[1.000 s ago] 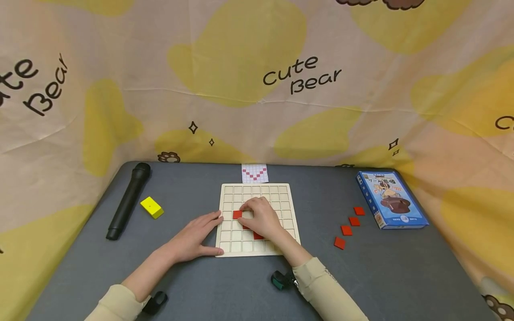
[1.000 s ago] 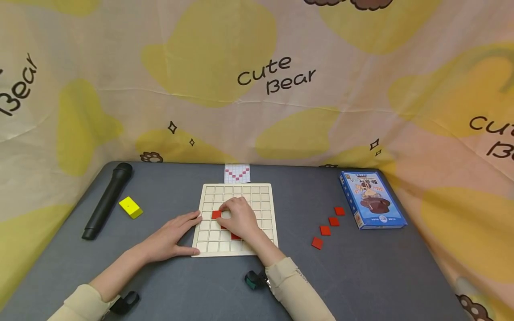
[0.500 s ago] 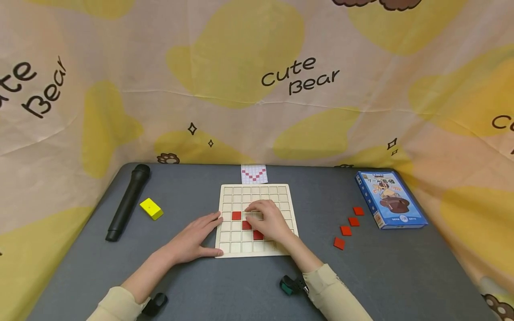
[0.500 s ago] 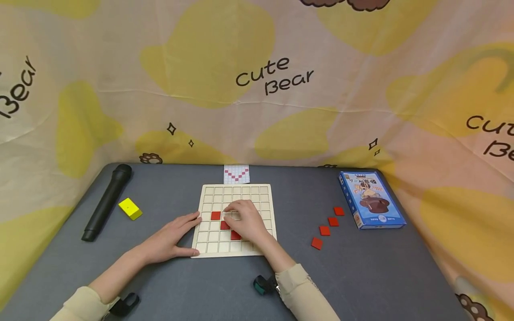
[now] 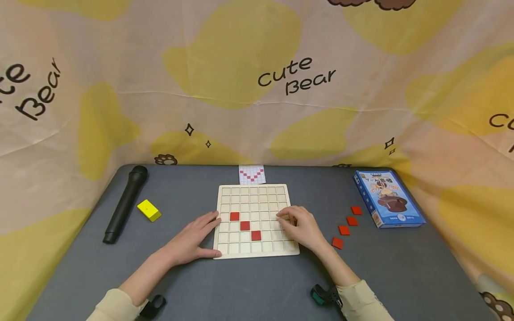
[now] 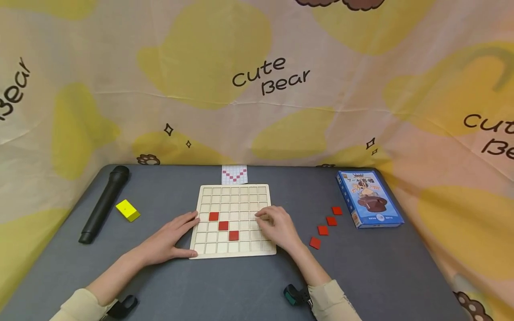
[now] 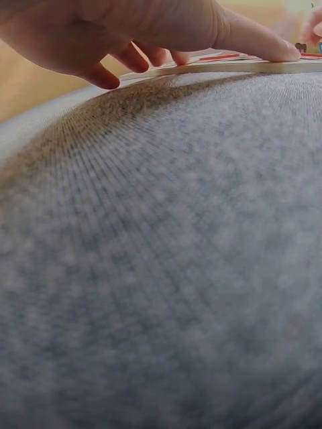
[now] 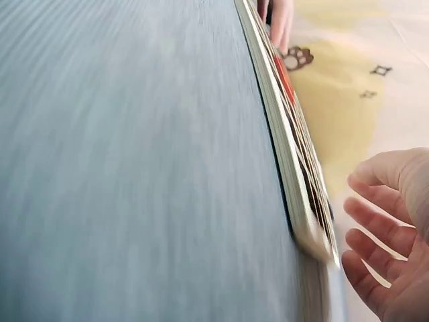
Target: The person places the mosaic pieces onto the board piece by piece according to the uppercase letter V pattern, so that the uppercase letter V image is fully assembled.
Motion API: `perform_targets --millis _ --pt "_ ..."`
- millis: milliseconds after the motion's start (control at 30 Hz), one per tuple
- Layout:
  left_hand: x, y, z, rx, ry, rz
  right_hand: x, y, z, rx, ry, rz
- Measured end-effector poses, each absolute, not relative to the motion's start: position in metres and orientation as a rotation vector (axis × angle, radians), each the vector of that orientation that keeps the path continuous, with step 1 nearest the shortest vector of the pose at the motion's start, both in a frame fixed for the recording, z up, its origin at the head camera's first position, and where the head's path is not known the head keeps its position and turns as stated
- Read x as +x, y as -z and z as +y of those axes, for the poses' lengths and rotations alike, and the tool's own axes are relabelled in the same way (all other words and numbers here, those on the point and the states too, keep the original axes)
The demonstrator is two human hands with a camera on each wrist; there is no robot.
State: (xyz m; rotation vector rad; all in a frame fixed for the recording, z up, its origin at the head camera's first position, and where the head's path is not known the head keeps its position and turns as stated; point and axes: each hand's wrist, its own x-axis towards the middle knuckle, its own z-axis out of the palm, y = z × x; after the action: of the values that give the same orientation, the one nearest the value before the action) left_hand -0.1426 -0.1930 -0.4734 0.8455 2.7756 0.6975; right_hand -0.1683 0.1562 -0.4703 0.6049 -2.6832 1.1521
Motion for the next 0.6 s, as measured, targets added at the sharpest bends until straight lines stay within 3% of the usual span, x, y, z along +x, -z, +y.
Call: perform_targets --millis 600 --pt "-0.144 0.474 -0.195 0.863 -0.711 2.768 -0.141 0.473 0.272 0.396 -0.881 -2.747"
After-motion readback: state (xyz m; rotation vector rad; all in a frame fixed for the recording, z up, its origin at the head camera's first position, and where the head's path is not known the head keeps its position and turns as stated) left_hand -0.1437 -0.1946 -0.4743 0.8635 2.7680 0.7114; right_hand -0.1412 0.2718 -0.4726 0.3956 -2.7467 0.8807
